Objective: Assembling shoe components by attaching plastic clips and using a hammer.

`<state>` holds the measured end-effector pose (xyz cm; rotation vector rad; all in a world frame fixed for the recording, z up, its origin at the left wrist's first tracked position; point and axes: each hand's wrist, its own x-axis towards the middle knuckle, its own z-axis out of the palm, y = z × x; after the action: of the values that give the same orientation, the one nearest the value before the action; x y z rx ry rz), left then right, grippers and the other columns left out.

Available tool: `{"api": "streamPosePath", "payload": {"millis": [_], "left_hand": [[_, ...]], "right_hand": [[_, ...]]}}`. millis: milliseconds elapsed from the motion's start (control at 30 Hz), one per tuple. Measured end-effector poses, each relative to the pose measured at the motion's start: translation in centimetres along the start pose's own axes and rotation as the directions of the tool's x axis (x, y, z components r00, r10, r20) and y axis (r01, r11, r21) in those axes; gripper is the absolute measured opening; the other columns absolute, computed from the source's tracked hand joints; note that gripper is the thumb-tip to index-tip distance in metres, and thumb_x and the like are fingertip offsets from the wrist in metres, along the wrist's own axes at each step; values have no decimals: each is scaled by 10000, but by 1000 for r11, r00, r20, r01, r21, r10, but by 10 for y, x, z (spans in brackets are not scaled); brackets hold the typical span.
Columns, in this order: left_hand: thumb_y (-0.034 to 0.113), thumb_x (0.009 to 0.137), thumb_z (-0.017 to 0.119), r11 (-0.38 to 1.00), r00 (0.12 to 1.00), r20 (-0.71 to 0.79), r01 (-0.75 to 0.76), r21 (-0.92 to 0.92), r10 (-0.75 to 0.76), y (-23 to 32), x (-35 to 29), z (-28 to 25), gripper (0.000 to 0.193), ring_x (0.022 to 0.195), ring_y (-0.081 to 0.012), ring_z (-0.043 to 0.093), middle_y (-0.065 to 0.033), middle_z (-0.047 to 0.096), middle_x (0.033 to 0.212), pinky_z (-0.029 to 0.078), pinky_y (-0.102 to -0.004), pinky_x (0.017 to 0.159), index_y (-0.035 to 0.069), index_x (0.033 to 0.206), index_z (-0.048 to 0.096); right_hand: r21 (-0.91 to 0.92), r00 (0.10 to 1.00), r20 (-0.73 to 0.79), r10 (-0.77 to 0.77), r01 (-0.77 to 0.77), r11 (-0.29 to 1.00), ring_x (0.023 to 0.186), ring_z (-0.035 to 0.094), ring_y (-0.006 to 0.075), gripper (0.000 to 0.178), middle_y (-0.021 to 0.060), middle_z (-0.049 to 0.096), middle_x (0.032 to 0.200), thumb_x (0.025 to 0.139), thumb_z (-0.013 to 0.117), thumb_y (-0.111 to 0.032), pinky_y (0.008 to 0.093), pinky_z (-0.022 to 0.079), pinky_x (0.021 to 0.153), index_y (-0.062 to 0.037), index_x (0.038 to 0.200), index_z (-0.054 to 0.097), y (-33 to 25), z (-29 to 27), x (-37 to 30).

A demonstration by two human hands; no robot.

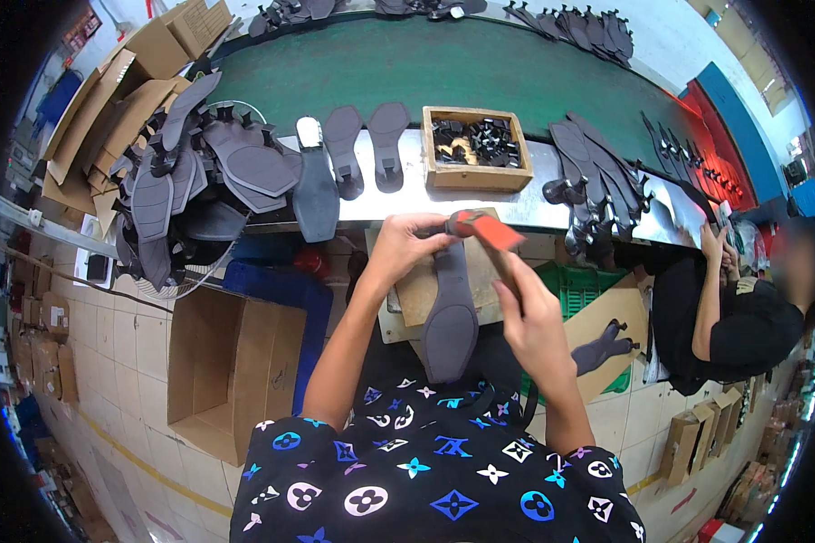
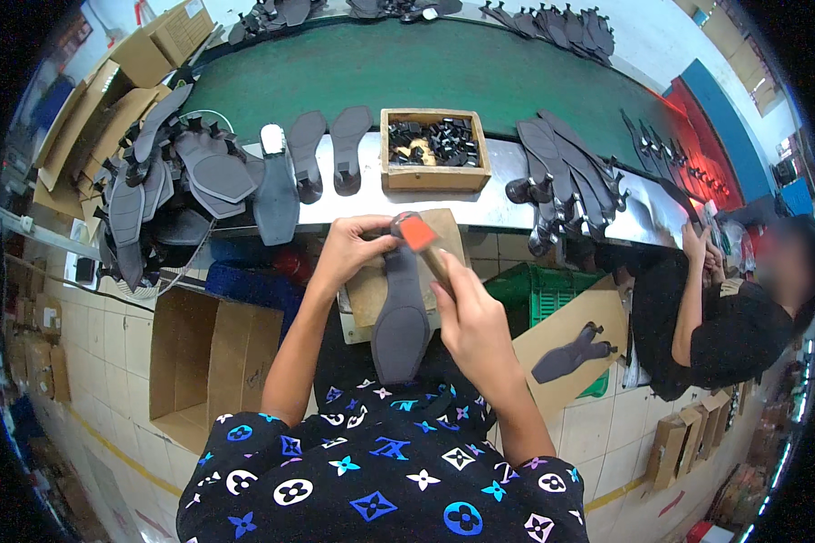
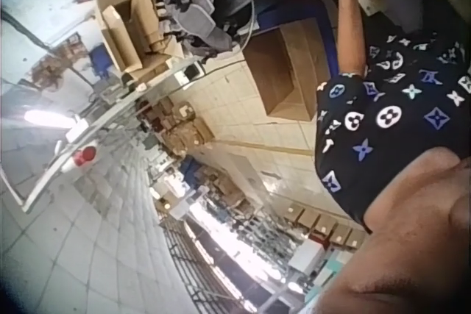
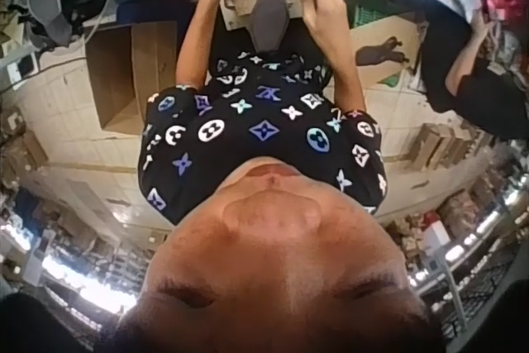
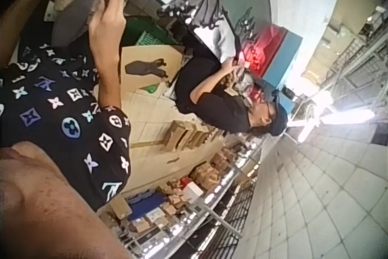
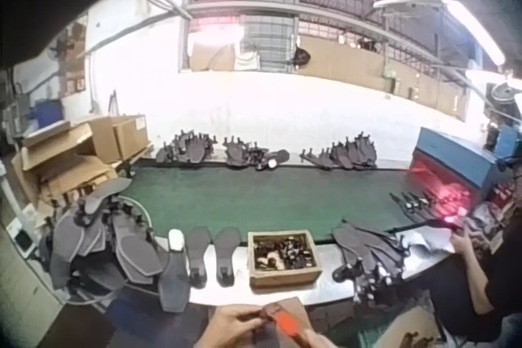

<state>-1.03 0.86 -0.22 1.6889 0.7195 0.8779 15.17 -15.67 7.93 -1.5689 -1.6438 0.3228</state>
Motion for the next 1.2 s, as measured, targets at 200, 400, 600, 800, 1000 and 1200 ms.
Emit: {"api": "streamPosePath", "payload": {"millis": [200, 400, 600, 800, 1000, 1200], "left_hand": [[254, 793, 819, 994, 999, 34, 18, 107, -21, -9, -3, -6, 647, 1050, -233, 690, -126, 740, 1118, 482, -393, 981, 13, 1348, 590], [461, 769, 803, 813, 995, 98, -43, 580, -18, 10, -7, 4, 1218, 1373, -271, 472, -25, 661, 1321, 103, -612, 1180, -27, 1563, 20], [492, 761, 791, 827, 1000, 18, 1, 563, -14, 5, -18, -4, 817, 1375, -242, 472, 3, 660, 1319, 38, -692, 1149, 178, 1457, 499], [278, 836, 744, 707, 941, 64, -294, 643, 333, -5, -18, -4, 306, 1168, -290, 627, -78, 727, 1126, 263, -603, 1131, 144, 1111, 750], [149, 875, 698, 989, 965, 235, -132, 70, 112, 94, -79, 0, 188, 748, -220, 654, -115, 666, 829, 488, -316, 665, -26, 947, 696], [181, 958, 601, 898, 895, 394, 335, -284, -209, 148, -116, 3, 244, 883, -148, 619, -73, 643, 907, 453, -269, 761, -30, 974, 723]], "right_hand": [[-33, 983, -138, -124, 121, 992, 726, 647, 223, 236, 186, 665, 944, 983, 596, -71, 319, 503, 646, 55, 1180, 633, -45, -32, 10], [-95, 989, -89, -117, 108, 990, 782, 691, 357, 358, 214, 666, 965, 946, 635, -52, 399, 536, 632, 28, 1291, 581, 23, 17, -3], [-61, 939, -169, -298, 292, 955, 835, 673, 248, 298, 153, 681, 1019, 947, 625, -28, 319, 539, 693, 58, 1230, 590, -38, -27, 4], [-15, 987, -121, -107, 106, 994, 723, 635, 292, 380, 193, 649, 899, 931, 642, -7, 340, 510, 650, 21, 1306, 591, -13, -13, -3], [-108, 990, -118, -80, 67, 992, 673, 607, 265, 437, 130, 606, 817, 904, 687, -41, 357, 496, 614, -41, 1332, 602, 13, -2, 8], [-222, 848, 303, -436, 507, 833, 841, 685, 276, 353, 118, 694, 965, 938, 680, -208, 431, 512, 741, -49, 1252, 656, 25, 1, 17]]}}
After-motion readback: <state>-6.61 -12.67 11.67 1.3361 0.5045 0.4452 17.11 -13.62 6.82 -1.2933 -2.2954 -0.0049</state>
